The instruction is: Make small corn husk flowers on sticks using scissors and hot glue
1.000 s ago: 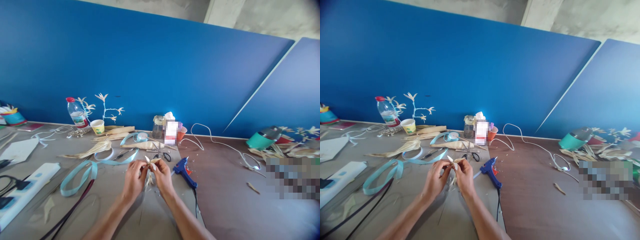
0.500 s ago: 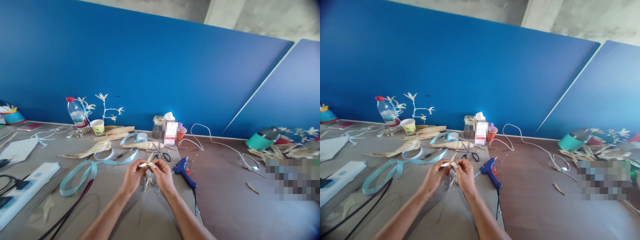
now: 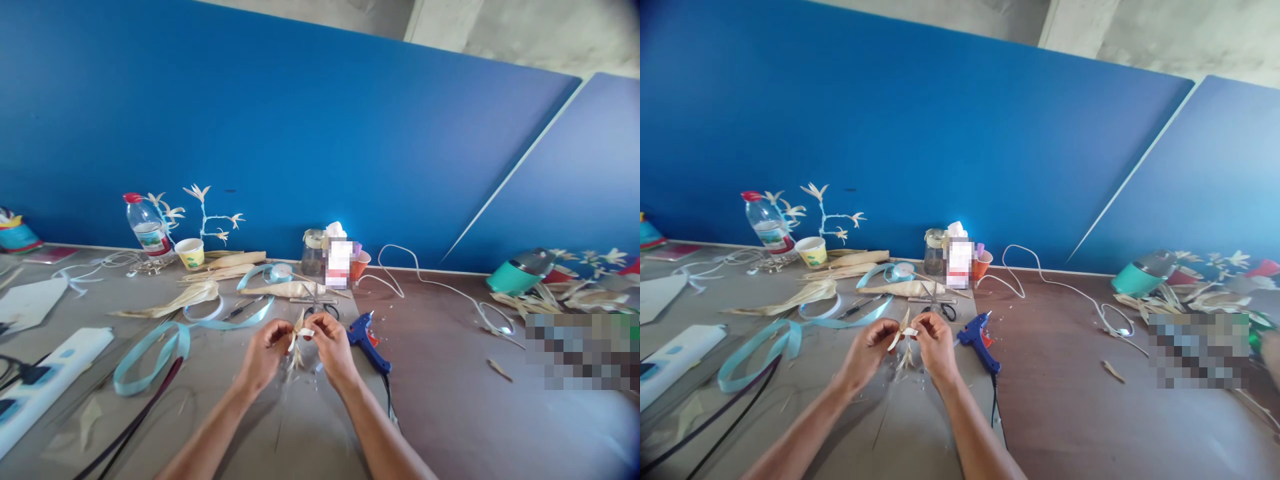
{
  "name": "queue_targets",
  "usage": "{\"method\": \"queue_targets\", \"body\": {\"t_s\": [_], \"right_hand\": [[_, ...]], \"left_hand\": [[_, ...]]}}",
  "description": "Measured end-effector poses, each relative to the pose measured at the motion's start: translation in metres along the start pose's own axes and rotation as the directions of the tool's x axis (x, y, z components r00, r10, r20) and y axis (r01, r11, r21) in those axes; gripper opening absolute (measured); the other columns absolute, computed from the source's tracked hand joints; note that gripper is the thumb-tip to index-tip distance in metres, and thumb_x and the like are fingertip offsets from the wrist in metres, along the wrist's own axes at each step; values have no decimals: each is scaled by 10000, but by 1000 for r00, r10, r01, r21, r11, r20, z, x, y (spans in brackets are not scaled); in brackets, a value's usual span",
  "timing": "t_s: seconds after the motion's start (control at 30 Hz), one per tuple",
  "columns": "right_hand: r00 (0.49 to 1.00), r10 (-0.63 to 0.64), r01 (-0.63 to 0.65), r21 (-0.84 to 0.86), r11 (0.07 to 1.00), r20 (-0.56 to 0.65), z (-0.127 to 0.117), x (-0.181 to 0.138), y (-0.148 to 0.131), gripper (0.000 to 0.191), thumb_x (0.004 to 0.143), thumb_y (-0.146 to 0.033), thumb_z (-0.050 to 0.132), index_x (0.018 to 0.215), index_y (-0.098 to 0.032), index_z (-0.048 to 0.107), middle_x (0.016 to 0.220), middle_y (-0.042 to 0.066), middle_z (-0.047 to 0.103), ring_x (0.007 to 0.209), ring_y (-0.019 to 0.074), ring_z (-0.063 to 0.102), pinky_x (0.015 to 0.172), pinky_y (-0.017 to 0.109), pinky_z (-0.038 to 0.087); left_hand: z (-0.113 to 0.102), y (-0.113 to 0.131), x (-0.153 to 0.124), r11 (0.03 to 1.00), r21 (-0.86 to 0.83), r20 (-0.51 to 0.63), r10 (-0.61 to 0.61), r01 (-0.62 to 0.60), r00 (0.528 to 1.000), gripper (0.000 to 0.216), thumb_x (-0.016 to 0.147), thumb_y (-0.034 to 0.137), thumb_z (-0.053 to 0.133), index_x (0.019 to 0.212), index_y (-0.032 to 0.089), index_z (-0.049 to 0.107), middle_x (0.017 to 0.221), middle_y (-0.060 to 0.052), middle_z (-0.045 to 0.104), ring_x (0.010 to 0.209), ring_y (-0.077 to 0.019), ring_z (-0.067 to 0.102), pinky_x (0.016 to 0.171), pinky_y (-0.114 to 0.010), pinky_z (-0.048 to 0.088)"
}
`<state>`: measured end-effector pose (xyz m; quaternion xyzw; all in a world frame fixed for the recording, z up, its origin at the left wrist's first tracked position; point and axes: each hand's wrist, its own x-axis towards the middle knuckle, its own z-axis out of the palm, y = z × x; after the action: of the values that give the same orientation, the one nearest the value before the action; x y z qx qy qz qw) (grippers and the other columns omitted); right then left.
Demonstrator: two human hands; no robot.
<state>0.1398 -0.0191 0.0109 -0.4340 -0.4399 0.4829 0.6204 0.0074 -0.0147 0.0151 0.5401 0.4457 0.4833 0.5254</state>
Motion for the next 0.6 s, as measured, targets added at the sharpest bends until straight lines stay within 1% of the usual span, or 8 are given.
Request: {"method": "queue_targets", "body": {"t_s": [0.1,0.2,0.3,0.47,0.6], "right_hand": [[1000,-12,12,-25,1000,6,-3,1,0,92,679,-259,608,677,-173,576,580,-18,568,545,109,492,550,228,384],[998,-58,61,-96,994,35,-4,0,0,84,697,-254,597,690,-172,578,598,-9,579,559,117,507,557,235,383],[995,-83,91,-160,983,60,-6,-2,-1,78,725,-248,575,699,-174,579,616,-2,593,578,125,524,570,240,391],[993,-81,95,-196,976,81,-7,-4,-4,65,733,-242,566,717,-180,581,641,-1,606,589,128,538,576,241,402],[988,-111,134,-250,959,105,-7,-4,-5,50,734,-212,550,713,-181,583,635,-2,601,585,126,527,571,240,395]], "left_hand": [[1,4,0,997,-50,7,-54,55,998,139,626,268,656,692,150,623,599,-9,603,471,-88,452,458,-198,360],[1,7,-1,995,-68,27,-75,77,997,158,618,266,656,716,147,624,610,-14,615,469,-85,446,454,-195,354],[2,7,-1,994,-65,47,-80,83,996,149,625,260,653,715,144,630,624,-11,609,482,-83,446,460,-192,348],[2,9,-2,995,-40,52,-89,91,995,128,608,260,657,661,145,638,557,9,566,475,-85,431,462,-196,334],[2,9,-1,996,-28,61,-79,80,995,122,611,263,652,645,147,634,531,20,544,467,-81,419,460,-197,323]]}}
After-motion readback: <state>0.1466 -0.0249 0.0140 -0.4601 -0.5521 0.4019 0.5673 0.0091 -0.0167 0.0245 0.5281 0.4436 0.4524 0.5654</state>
